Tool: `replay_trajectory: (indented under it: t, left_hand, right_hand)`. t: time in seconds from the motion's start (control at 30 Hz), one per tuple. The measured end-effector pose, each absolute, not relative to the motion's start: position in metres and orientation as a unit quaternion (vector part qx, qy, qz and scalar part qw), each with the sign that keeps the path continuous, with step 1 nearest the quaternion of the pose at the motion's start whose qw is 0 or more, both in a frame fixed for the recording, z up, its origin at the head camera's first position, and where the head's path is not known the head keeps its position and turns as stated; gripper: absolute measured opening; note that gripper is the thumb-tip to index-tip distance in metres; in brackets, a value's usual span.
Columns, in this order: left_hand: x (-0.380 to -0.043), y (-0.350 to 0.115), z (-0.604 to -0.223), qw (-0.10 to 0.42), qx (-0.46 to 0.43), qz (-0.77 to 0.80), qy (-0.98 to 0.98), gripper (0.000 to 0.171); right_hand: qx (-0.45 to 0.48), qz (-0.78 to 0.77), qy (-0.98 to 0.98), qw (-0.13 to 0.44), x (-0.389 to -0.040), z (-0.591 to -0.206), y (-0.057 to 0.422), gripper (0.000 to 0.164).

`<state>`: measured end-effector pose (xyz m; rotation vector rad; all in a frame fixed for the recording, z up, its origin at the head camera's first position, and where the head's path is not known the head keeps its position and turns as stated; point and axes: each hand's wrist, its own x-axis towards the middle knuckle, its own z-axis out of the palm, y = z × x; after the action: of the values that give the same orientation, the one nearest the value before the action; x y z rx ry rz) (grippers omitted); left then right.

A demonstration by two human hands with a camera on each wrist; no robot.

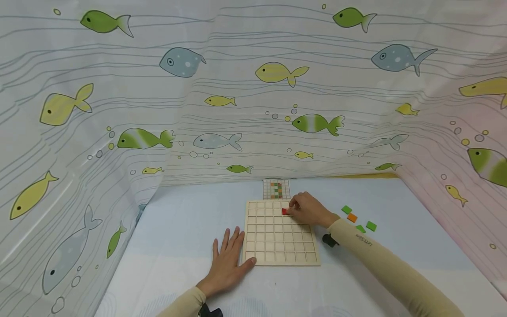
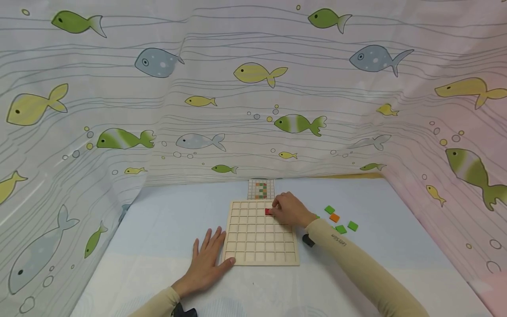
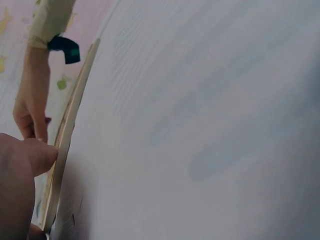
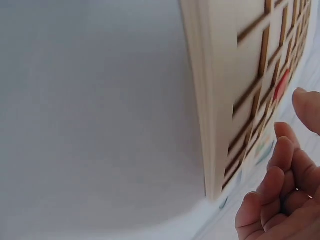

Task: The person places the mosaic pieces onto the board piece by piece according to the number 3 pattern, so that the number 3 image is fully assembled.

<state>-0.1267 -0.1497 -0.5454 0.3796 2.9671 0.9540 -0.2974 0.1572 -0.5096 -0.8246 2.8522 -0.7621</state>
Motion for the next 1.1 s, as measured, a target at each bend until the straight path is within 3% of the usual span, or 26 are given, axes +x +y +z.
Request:
replay_trajectory:
  t: [0.43, 1.1]
  left_hand:
    - [-0.127, -0.151, -0.548, 0.015, 0.119, 0.294, 0.948, 0.095]
    - [-0.125, -0.149, -0.546, -0.002, 0.121, 0.301, 0.946, 0.093]
  right_hand:
    - [-0.228, -0.216, 0.949, 0.024, -0.3, -0.493, 0.205, 0.029]
    - [-0.171, -0.187, 0.967, 0.002, -0.286, -0.499, 0.292, 0.029]
